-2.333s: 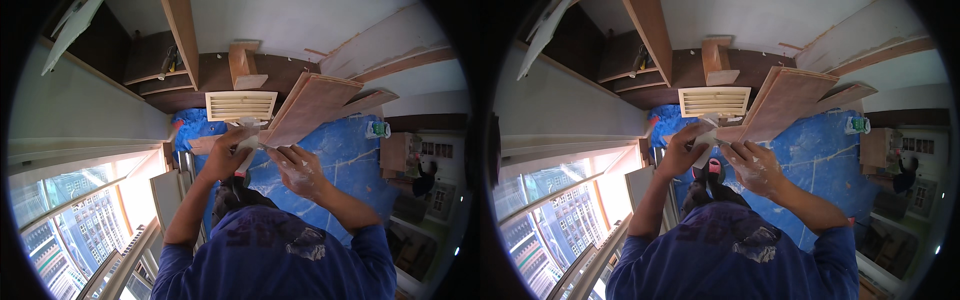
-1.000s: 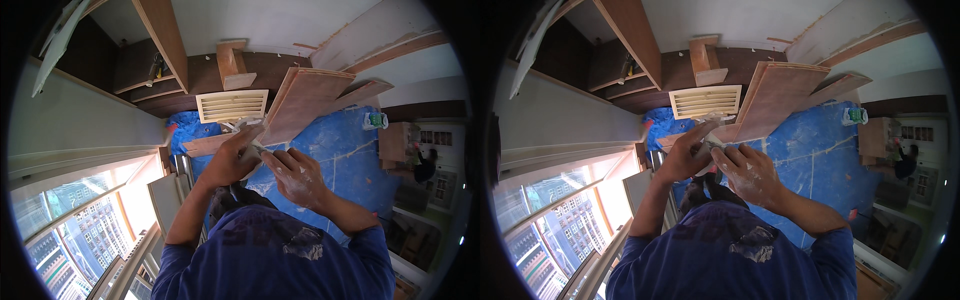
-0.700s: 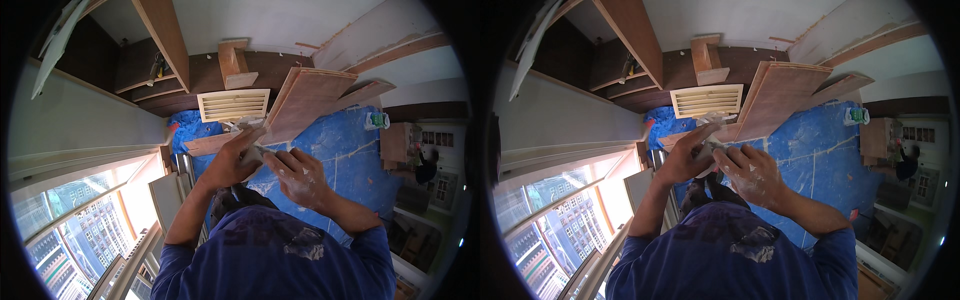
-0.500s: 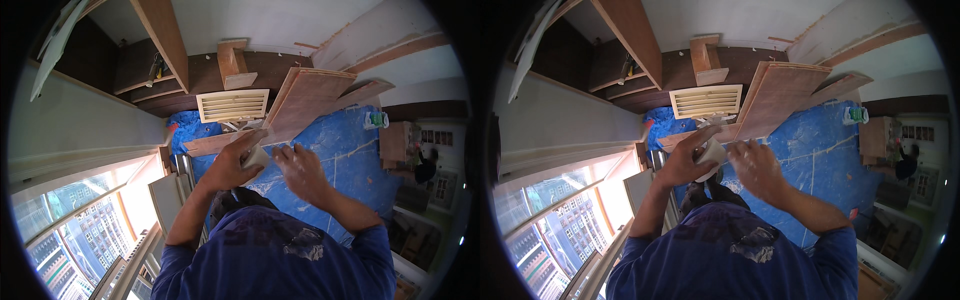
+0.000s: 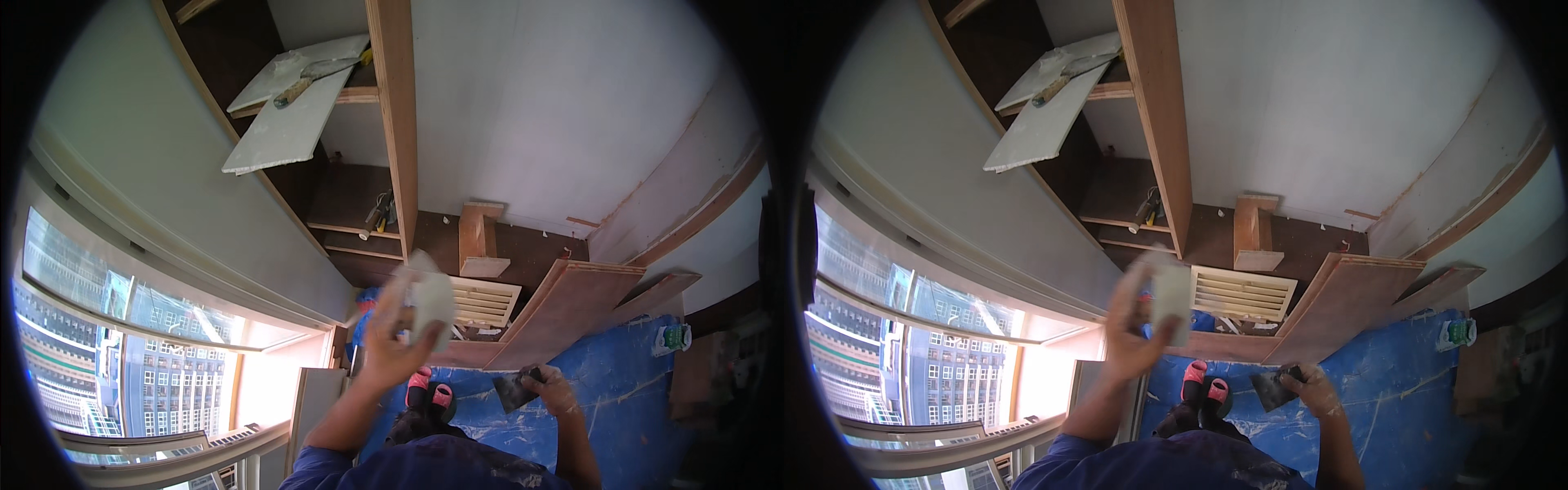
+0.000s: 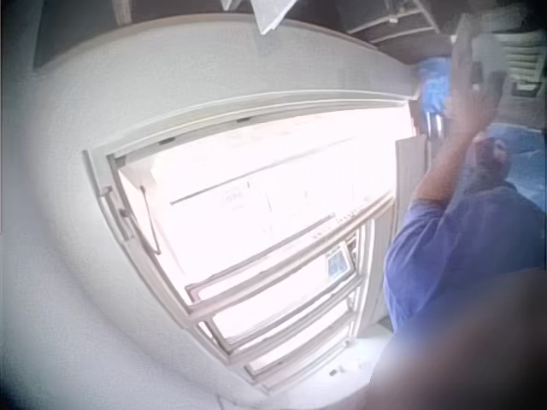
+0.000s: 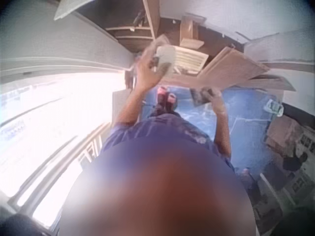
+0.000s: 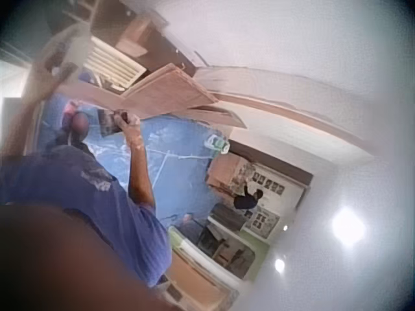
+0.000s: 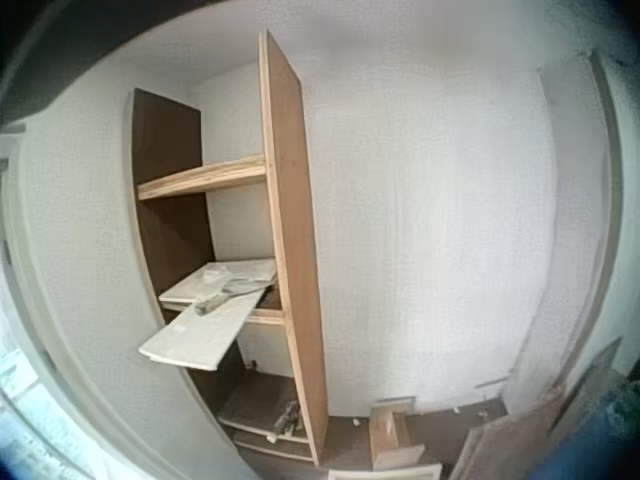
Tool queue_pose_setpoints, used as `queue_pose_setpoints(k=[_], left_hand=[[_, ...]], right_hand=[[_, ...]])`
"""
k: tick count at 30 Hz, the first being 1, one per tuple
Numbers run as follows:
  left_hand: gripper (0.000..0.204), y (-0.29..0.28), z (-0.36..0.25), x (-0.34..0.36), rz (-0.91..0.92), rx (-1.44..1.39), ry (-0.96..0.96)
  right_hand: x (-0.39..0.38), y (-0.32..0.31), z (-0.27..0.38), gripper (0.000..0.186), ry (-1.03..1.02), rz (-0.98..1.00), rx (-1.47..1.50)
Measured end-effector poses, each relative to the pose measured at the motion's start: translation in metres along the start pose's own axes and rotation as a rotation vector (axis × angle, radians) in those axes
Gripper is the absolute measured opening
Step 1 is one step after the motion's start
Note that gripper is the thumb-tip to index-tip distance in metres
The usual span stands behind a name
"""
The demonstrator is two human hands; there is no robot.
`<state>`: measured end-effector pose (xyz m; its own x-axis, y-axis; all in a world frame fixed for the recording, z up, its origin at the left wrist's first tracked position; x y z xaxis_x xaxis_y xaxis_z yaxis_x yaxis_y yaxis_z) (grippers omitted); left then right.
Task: The person applies joint compound to ceiling seams using a putty knife and taping knife, then embeds joint tape into the wet compound. They repeatedly reload compound from a shelf and smooth the taped seams.
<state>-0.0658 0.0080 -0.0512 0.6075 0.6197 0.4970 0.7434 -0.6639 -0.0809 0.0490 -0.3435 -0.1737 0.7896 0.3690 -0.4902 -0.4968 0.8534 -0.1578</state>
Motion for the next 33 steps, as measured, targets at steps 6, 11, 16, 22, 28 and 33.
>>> queue_pose_setpoints(k=[6,11,16,22,28,33], left_hand=[[0.074,-0.068,-0.095,0.143,-0.382,0.177,0.225],[0.073,-0.071,-0.073,0.316,-0.547,0.436,0.235],[0.073,-0.064,-0.056,0.4,-0.757,0.273,0.243],[0.073,-0.042,-0.177,0.378,-0.999,0.242,0.899],[0.075,-0.04,-0.219,0.502,-0.991,0.796,1.095],[0.068,-0.025,-0.205,0.563,-0.775,0.885,0.824]], right_hand=[[0.009,-0.019,-0.049,0.027,0.08,-0.139,-0.354],[0.019,-0.038,-0.092,0.031,0.007,-0.22,-0.457],[0.033,-0.055,-0.14,0.026,0.015,-0.193,-0.459],[0.022,-0.079,-0.217,0.035,0.011,-0.312,-0.529],[0.005,-0.08,-0.2,0.033,-0.057,-0.429,-0.563],[0.028,-0.08,-0.261,0.024,-0.085,-0.357,-0.478]])
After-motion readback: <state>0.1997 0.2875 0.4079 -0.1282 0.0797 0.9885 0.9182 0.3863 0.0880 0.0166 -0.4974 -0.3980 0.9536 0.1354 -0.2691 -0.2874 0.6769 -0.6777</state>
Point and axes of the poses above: each hand's wrist, its own x-axis towards the middle knuckle, its own y-axis out of the palm, z = x × y, the point moved 2 cm from there along x, towards the middle knuckle, and after that the axes turned 12 degrees about -z, right-handed, at the moved point
